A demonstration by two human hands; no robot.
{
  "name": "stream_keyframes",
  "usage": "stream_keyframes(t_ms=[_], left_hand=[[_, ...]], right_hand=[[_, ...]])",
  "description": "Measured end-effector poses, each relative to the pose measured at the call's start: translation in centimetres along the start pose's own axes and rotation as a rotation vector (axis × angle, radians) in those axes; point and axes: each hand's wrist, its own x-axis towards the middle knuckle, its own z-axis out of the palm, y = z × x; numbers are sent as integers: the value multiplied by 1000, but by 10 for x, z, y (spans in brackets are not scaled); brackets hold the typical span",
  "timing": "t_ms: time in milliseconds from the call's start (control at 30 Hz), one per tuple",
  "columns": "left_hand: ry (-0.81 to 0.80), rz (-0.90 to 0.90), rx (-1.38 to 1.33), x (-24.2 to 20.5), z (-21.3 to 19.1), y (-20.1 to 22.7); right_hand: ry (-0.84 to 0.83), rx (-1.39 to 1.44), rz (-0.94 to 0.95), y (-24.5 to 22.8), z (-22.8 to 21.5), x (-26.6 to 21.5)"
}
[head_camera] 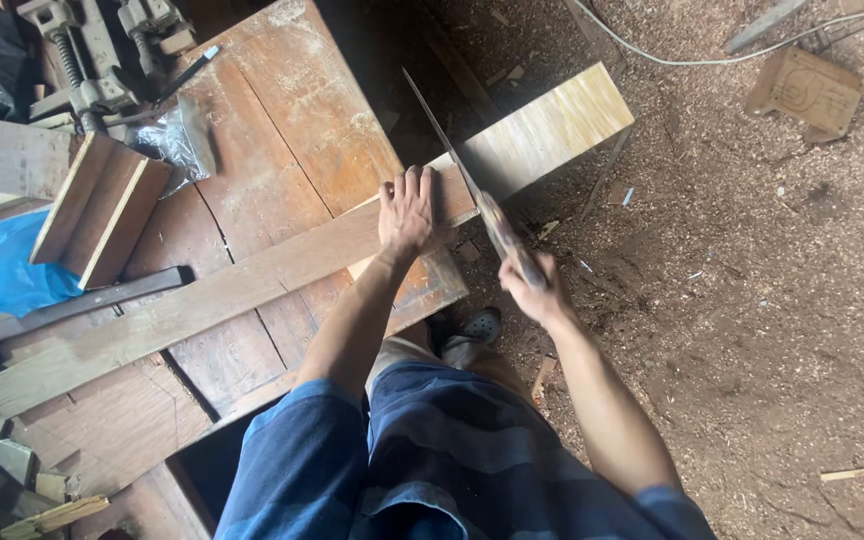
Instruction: The person uses a hand saw to cut a wooden plank clamped to a workbench. They hold the plank steady with one hand while sawing with the other, producing sawdust as the cut progresses.
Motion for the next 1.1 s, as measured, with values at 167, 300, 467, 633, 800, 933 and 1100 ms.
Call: stream_keyframes(t_ms=[167,300,467,633,800,933,1100], left_hand=[[-23,3,30,-1,-4,3],[-120,-24,30,-2,-5,3],[-59,10,19,4,-2,1],[-2,18,-28,5,1,-1],[71,17,-55,-2,7,-1],[86,40,-37,-2,4,-2],[4,30,-20,0,6,0]], right_hand=[[-29,11,111,-40,-12,-34],[-20,-18,-3,-50,-62,-146],[-3,104,-181,-42,-53,-135],[40,-48,113,-72,-6,12],[19,-52,211,-109,-18,-6],[-36,-31,0,-114,-82,-125],[-51,-39,-125,-94,-79,-110]])
